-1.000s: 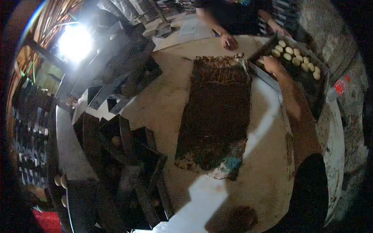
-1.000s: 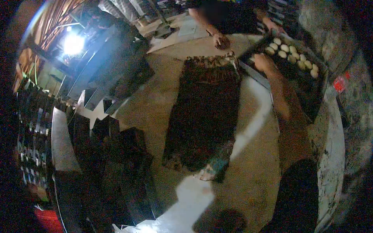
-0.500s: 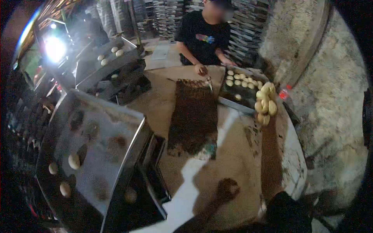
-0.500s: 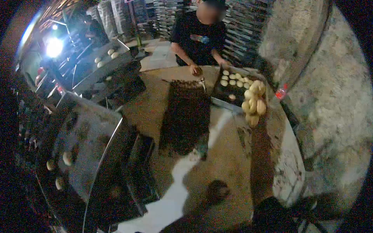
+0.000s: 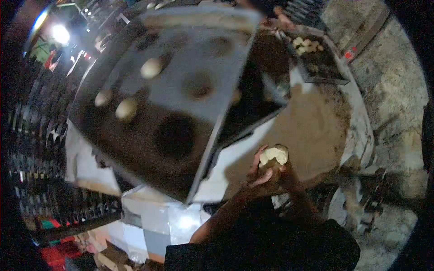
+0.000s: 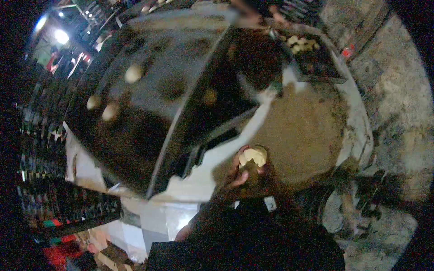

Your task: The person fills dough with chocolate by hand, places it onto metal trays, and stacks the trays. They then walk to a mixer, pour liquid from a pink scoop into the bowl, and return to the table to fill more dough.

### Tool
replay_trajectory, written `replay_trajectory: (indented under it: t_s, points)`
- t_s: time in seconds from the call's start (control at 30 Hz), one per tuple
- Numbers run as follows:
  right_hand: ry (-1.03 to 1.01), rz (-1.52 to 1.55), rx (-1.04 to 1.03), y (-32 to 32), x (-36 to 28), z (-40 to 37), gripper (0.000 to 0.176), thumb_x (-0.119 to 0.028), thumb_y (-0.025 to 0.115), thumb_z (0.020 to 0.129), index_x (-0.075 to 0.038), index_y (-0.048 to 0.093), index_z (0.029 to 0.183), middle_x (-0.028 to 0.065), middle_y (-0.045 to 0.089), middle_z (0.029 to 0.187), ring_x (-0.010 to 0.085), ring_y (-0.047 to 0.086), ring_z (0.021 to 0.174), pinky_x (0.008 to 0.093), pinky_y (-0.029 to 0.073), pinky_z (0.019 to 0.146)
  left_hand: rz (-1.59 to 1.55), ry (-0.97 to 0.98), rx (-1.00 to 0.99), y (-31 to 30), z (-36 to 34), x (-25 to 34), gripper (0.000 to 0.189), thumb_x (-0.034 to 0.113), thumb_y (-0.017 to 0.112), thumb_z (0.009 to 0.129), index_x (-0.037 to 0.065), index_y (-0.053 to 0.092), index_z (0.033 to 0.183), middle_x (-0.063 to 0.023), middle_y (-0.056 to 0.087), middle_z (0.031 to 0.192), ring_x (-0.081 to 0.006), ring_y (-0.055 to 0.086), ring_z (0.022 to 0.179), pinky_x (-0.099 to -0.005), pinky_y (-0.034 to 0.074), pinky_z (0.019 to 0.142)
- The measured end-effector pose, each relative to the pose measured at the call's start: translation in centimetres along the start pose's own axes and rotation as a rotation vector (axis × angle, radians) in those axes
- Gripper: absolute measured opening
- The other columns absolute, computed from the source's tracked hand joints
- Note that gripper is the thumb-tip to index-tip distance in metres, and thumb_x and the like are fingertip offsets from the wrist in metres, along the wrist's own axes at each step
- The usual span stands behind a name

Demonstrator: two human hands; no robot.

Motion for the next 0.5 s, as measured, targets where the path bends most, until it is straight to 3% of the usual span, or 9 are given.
replay_trajectory:
  t_s: [0.13,0.2,0.23,0.3,0.33,0.4,0.43,0.5]
  points:
    - [-0.057,-0.283,-0.269,13.7,-2.7,-4.5,0.073,-0.043,0.072,0.078,0.000,0.045,0.130,0.0145,0.049,0.123,0.0292,0.047,0.117,0.0401,0.036,0.100,-0.130,-0.026,0.015,-6.0,-11.6,2.9,0.069,0.024,0.065,0.088,0.009,0.027,0.143,-0.0105,0.045,0.130,-0.0217,0.045,0.119,-0.0352,0.038,0.101]
    - [-0.095,-0.433,-0.360,17.4,-4.4,-5.2,0.076,-0.044,0.074,0.076,0.001,0.045,0.131,0.0153,0.048,0.123,0.0307,0.046,0.119,0.0410,0.035,0.102,-0.116,-0.042,0.105,-8.0,-14.8,4.1,0.063,0.021,0.063,0.090,0.010,0.029,0.141,-0.0103,0.048,0.126,-0.0196,0.047,0.116,-0.0327,0.040,0.098]
    - [-0.165,-0.615,-0.431,18.0,-4.5,-5.2,0.073,-0.046,0.070,0.079,0.000,0.046,0.131,0.0172,0.046,0.126,0.0316,0.045,0.120,0.0422,0.036,0.101,-0.123,-0.111,0.158,-9.4,-16.3,4.4,0.058,0.019,0.064,0.089,0.012,0.033,0.139,-0.0108,0.053,0.120,-0.0204,0.054,0.108,-0.0331,0.047,0.092]
    - [-0.164,-1.010,-0.526,17.8,-6.5,-4.6,0.074,-0.051,0.069,0.079,-0.003,0.049,0.131,0.0164,0.049,0.122,0.0284,0.050,0.114,0.0404,0.042,0.095,-0.373,-0.165,0.167,-10.7,-18.4,5.0,0.059,0.019,0.064,0.088,0.012,0.034,0.138,-0.0121,0.055,0.119,-0.0229,0.058,0.104,-0.0355,0.050,0.088]
    - [-0.281,-0.835,-0.416,16.3,-6.1,-3.9,0.068,-0.047,0.068,0.081,-0.003,0.050,0.131,0.0146,0.053,0.118,0.0250,0.053,0.109,0.0368,0.044,0.091,-0.504,-0.200,0.172,-11.1,-19.2,5.1,0.059,0.019,0.065,0.088,0.013,0.035,0.138,-0.0128,0.056,0.118,-0.0242,0.060,0.102,-0.0367,0.052,0.087]
    - [-0.290,-0.707,-0.061,10.4,-4.5,-1.9,0.052,-0.033,0.066,0.086,-0.004,0.054,0.127,0.0103,0.057,0.112,0.0181,0.058,0.096,0.0305,0.048,0.081,-0.557,-0.187,0.118,-11.6,-19.7,4.8,0.065,0.019,0.066,0.085,0.014,0.033,0.141,-0.0151,0.055,0.121,-0.0272,0.062,0.099,-0.0392,0.055,0.081]
    - [-0.187,-0.743,0.188,6.7,-4.3,-0.8,0.041,-0.025,0.064,0.088,-0.003,0.056,0.123,0.0078,0.059,0.110,0.0145,0.060,0.089,0.0276,0.049,0.075,-0.525,-0.194,0.102,-11.8,-19.6,4.6,0.067,0.021,0.066,0.085,0.013,0.031,0.142,-0.0155,0.055,0.123,-0.0274,0.061,0.099,-0.0391,0.055,0.081]
    - [-0.267,-0.555,0.255,0.2,-4.2,1.8,0.030,-0.014,0.064,0.084,-0.005,0.059,0.113,0.0093,0.066,0.091,0.0173,0.064,0.078,0.0262,0.051,0.070,-0.476,-0.224,0.066,-12.6,-19.3,4.5,0.075,0.023,0.069,0.082,0.013,0.028,0.144,-0.0154,0.052,0.128,-0.0275,0.060,0.102,-0.0397,0.053,0.084]
Point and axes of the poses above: each hand's wrist, its own z-axis towards the middle knuckle, its own y-axis out of the palm, x = y × z, the point moved 3 cm from there along z, towards the middle knuckle
